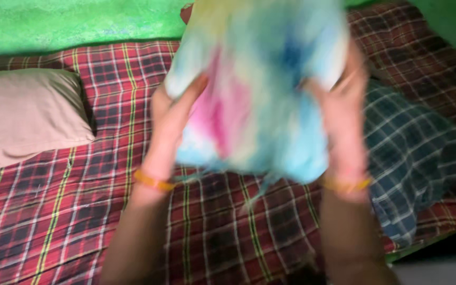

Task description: The person removes a tie-dye pillowcase from a pillow, then inserts the pillow into a blue plaid pillowcase. They smooth the pillow and adjust the case to fit.

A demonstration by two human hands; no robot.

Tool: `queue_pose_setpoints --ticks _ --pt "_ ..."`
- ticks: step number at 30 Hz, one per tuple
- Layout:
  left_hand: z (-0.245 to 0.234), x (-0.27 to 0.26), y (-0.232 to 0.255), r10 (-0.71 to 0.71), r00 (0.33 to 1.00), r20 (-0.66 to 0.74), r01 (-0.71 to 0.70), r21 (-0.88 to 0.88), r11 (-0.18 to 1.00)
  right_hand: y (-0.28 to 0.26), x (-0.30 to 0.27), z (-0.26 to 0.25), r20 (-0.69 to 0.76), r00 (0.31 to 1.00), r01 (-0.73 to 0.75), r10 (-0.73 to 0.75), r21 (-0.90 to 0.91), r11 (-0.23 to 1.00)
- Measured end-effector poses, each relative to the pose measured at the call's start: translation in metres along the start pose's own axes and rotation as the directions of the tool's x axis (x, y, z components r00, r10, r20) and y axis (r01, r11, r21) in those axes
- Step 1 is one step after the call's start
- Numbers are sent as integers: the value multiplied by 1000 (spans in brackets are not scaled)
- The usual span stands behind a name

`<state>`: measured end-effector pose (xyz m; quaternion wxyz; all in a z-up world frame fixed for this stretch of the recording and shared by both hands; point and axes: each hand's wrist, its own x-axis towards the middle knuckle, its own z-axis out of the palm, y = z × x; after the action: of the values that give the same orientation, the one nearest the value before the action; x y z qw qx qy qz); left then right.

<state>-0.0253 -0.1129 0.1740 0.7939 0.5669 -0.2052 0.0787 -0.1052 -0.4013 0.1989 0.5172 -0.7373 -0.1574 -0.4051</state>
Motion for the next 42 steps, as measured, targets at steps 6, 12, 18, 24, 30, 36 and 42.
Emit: queue_pose_setpoints --ticks 6,12,18,24,30,36,42 --pt "136 140 -64 -25 997 78 33 -98 995 96 107 -54 -73 997 -75 37 -641 764" --pt "230 106 -235 171 916 362 -341 482 807 196 132 -53 -33 812 -219 582 -943 252" --pt "231 41 -238 -171 952 255 -17 601 799 236 95 -107 -73 800 -389 595 -818 423" --pt "217 -15 -265 -55 994 -97 101 582 807 239 48 -238 -204 759 -441 619 -860 257" --pt "241 -99 -243 -607 770 -197 618 -7 786 234 -10 -259 13 829 -277 560 -860 430" --pt "213 -91 -167 -622 783 30 596 -325 735 228 0 -236 -182 528 -355 830 -935 20" --pt "100 -80 -83 -596 771 222 636 -230 737 185 -36 -175 90 503 -176 860 -963 203"
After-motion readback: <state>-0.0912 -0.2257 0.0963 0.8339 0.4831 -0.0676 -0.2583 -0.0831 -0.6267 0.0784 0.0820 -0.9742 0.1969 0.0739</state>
